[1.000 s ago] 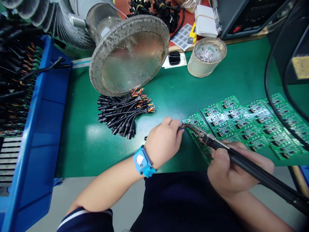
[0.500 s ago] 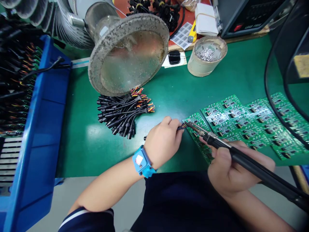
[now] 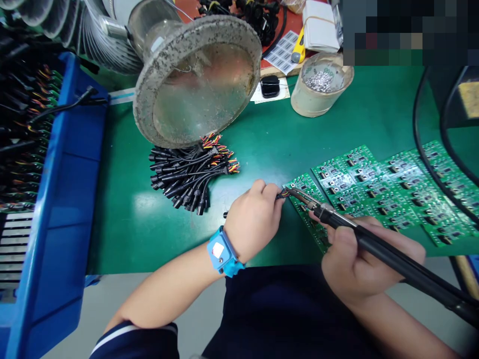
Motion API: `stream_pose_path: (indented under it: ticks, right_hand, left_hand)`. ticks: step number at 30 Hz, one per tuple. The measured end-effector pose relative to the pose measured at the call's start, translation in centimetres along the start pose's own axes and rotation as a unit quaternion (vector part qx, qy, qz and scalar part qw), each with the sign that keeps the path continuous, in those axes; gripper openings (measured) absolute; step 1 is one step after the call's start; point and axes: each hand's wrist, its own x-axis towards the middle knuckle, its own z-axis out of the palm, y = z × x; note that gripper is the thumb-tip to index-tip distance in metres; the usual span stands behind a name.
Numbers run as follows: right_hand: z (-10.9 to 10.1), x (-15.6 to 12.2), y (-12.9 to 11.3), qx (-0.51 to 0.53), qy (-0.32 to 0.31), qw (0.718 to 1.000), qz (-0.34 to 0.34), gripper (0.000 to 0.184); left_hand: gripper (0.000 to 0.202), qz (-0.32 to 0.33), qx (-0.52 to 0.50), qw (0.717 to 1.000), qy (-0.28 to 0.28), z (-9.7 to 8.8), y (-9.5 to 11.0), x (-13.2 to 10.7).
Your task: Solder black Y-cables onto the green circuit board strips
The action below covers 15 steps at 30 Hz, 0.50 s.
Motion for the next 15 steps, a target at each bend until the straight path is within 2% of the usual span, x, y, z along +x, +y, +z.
stream_pose_path:
  ticks: [6,10,15]
  right_hand:
    - [-0.11,-0.22,-0.12,0.01,-0.01,1.0,0.017,0.041]
    - [0.05,-0.44,-0.16,0.019,0.028,0.998,0.047,0.038]
    - [-0.09,-1.01,0.03,0.037,0.046,0.995,0.074,0.041]
  left_hand:
    - [0.019,0.002,0.004,1.0,0.008,0.08,-0.02,0.02]
    - [0.021,0.008,0.015,1.0,0.017,0.12,-0.08,-0.02]
    - [0.022,0.025,0.023,0.999,0.029,0.18,-0.21,-0.13]
